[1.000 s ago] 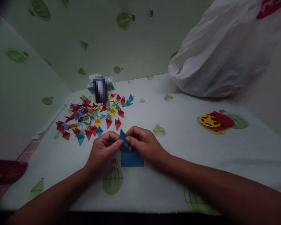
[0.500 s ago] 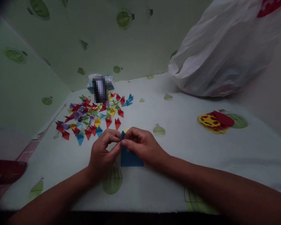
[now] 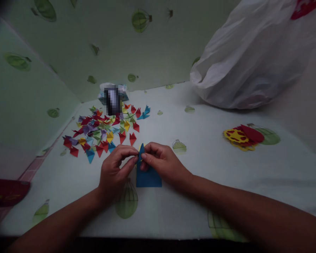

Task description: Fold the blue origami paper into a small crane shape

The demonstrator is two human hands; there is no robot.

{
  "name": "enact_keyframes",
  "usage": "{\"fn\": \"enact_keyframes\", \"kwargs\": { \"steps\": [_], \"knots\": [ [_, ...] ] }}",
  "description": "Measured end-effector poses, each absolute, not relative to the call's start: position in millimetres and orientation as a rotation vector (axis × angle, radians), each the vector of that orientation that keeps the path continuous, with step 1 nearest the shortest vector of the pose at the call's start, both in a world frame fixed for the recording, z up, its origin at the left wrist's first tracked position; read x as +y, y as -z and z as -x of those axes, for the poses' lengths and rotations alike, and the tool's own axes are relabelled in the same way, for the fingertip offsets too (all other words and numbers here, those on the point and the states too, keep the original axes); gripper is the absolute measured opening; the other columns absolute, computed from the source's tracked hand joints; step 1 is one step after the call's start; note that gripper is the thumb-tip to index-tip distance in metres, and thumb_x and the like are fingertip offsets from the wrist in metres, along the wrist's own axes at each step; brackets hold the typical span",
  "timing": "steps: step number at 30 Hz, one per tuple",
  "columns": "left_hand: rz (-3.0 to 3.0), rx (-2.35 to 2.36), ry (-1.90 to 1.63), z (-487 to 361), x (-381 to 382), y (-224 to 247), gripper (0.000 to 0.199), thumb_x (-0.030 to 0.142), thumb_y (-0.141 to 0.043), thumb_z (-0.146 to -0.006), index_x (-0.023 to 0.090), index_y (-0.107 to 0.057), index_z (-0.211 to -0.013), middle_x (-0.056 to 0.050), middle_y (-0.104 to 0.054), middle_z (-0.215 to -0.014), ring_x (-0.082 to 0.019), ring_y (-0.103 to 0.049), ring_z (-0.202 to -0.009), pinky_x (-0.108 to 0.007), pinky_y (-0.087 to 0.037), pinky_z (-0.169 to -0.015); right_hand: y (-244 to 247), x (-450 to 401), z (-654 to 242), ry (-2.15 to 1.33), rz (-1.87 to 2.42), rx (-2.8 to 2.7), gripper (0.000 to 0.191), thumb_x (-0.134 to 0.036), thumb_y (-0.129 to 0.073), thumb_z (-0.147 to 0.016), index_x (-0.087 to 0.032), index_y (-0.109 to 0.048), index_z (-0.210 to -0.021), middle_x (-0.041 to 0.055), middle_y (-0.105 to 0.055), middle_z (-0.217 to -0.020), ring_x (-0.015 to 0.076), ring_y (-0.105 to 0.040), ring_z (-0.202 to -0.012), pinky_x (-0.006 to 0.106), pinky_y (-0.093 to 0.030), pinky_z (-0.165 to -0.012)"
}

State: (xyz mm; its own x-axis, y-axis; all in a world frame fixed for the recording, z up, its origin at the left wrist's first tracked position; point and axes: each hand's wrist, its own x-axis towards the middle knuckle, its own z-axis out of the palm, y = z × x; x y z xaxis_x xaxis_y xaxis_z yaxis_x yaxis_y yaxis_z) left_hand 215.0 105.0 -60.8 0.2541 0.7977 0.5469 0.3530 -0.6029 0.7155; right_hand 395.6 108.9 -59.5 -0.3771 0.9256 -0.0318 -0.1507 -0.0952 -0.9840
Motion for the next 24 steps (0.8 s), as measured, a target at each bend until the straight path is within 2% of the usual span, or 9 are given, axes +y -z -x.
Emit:
{"fn": "enact_keyframes", "kwargs": {
  "steps": [5, 8, 13, 24],
  "knots": [
    [-1.586, 1.098, -1.230, -216, 106, 66, 0.019, 0.018, -0.070, -0.086, 0.020, -0.063, -0.104, -0.003, -0.066, -0.097, -0.013, -0.066, -0.090, -0.025, -0.055, -0.081, 61, 110, -396, -1.613, 0.932, -1.314, 0.016, -0.031, -0.064, -0.088, -0.018, -0.060, -0.081, 0.0006, -0.068, -0.067, 0.0122, -0.064, -0.065, 0.028, -0.051, -0.069],
    [-1.388, 1.075, -1.203, -217, 107, 66, 0.024, 0.020, -0.073, -0.083, 0.019, -0.063, -0.104, -0.002, -0.067, -0.092, -0.013, -0.066, -0.086, -0.023, -0.055, -0.077, 60, 110, -396, -1.585, 0.946, -1.343, 0.016, -0.031, -0.063, -0.088, -0.018, -0.060, -0.081, 0.0002, -0.068, -0.066, 0.0121, -0.063, -0.063, 0.027, -0.050, -0.068],
    [-1.299, 1.078, -1.197, -219, 108, 60, 0.019, 0.021, -0.076, -0.078, 0.017, -0.066, -0.094, 0.000, -0.066, -0.079, -0.010, -0.063, -0.071, -0.020, -0.052, -0.067, 58, 109, -396, -1.526, 0.960, -1.420, 0.020, -0.034, -0.057, -0.093, -0.017, -0.062, -0.084, 0.0007, -0.067, -0.063, 0.0127, -0.063, -0.061, 0.027, -0.051, -0.066],
    [-1.293, 1.134, -1.144, -220, 108, 52, 0.016, 0.023, -0.075, -0.075, 0.016, -0.063, -0.080, 0.002, -0.062, -0.070, -0.009, -0.059, -0.062, -0.020, -0.048, -0.059, 60, 108, -396, -1.648, 0.897, -1.320, 0.022, -0.037, -0.059, -0.093, -0.016, -0.062, -0.087, 0.0016, -0.070, -0.064, 0.0122, -0.065, -0.060, 0.026, -0.052, -0.063]
  ]
}}
